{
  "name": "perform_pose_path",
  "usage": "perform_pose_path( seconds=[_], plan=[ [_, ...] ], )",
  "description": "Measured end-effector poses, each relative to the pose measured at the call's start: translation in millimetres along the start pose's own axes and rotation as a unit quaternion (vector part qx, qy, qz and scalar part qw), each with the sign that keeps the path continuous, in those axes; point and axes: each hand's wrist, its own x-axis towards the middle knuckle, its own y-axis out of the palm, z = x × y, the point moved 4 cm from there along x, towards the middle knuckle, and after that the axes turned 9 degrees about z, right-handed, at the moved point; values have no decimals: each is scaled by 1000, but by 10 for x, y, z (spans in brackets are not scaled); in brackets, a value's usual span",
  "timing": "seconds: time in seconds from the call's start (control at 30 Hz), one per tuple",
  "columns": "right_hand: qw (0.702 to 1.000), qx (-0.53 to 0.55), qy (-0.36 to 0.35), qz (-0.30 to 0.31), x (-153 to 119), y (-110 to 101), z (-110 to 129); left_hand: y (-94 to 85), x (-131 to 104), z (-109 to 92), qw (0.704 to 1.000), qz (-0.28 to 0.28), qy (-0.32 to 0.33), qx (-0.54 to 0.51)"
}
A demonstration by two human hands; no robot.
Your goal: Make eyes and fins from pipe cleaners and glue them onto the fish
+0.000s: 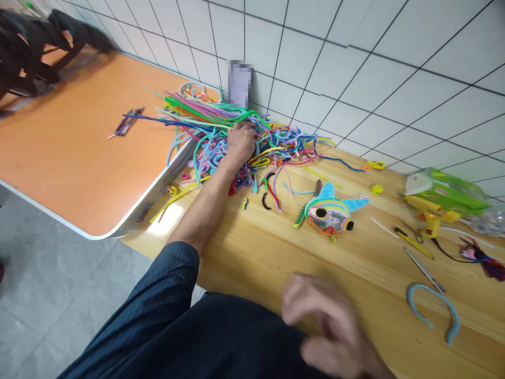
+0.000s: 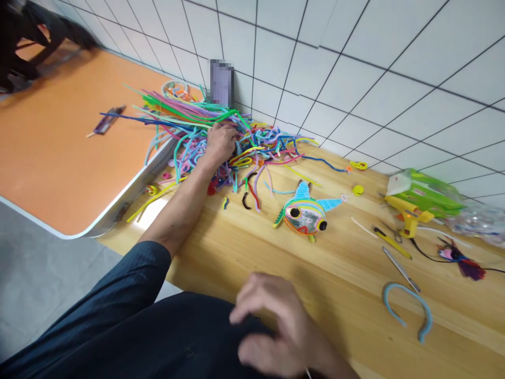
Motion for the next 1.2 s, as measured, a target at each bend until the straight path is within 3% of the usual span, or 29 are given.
perform_pose_path(
  seconds=[0.07, 0.13, 0.2, 0.3, 0.4, 0.57, 0.87, 1.2],
  plan=[
    [998, 48, -33, 4, 355, 48, -255, -83, -45, -100, 1000, -5, -4, 8],
    [999, 51, -13, -2, 575, 155, -550, -141, -78, -223, 1000, -14, 8, 15],
    [999, 37, 15, -5, 656, 268, -796, -133, -95, -351, 999, -5, 39, 25],
    [999, 24, 27, -9, 633, 344, -991, 1, -109, -480, 994, 55, 78, 55],
    [999, 18, 34, -17, 592, 316, -1046, 124, -124, -500, 991, 90, 69, 75],
    [999, 20, 40, -18, 595, 289, -1070, 154, -112, -427, 996, 69, 34, 47],
    [1000, -4, 18, -22, 618, 296, -1021, 289, -57, -280, 995, 38, 51, 73],
    [1000, -19, 9, -23, 612, 316, -1044, 237, -80, -337, 995, 69, -2, 75]
  ],
)
